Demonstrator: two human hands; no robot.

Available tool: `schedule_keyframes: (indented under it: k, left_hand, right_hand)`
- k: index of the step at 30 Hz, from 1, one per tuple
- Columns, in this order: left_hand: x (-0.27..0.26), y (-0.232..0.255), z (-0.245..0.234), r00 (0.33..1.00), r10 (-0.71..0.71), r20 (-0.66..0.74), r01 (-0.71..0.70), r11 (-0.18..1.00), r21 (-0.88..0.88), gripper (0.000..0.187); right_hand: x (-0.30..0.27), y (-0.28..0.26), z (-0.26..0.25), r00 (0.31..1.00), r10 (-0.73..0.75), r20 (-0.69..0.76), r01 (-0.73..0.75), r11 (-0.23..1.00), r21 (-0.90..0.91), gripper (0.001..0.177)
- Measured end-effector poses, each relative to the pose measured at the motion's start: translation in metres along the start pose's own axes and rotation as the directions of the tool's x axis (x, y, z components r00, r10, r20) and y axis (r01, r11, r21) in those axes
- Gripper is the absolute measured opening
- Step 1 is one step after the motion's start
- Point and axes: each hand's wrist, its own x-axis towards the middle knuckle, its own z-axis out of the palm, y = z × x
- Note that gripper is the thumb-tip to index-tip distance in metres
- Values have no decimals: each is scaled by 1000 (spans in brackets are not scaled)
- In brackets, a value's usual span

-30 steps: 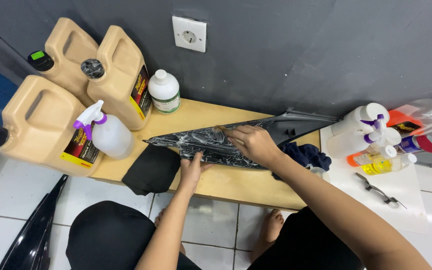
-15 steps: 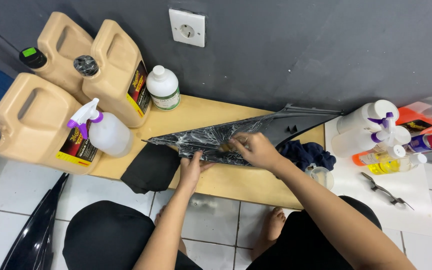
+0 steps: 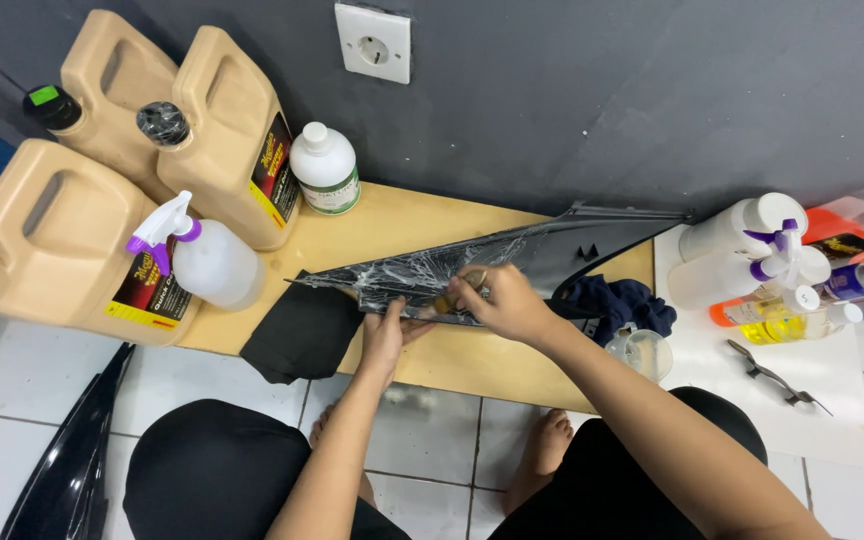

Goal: The person scrubs a black plastic car part with a brush and white cleaning paste on a wooden bench. The part is held steady with one hand while the other hand applies the paste and scrubs the surface. The part remains on the bench during the process.

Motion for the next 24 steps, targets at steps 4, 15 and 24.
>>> schedule_keyframes:
  k: [4,15,24]
  left_hand:
    - [11,-14,-7,1000,-5,-3,5,1000,23,47]
    - [55,-55,-49,996,48,-80,-41,995,91,45]
    - [57,-59,-53,990,70,-118,-55,990,128,47]
  right_hand:
    - [0,9,-9,997,33,63,-22,986,-167,25]
    - [-11,63,-46,980,159,121,-97,910,-404,42]
    - [-15,56,-54,961,234,150,-197,953,-229,45]
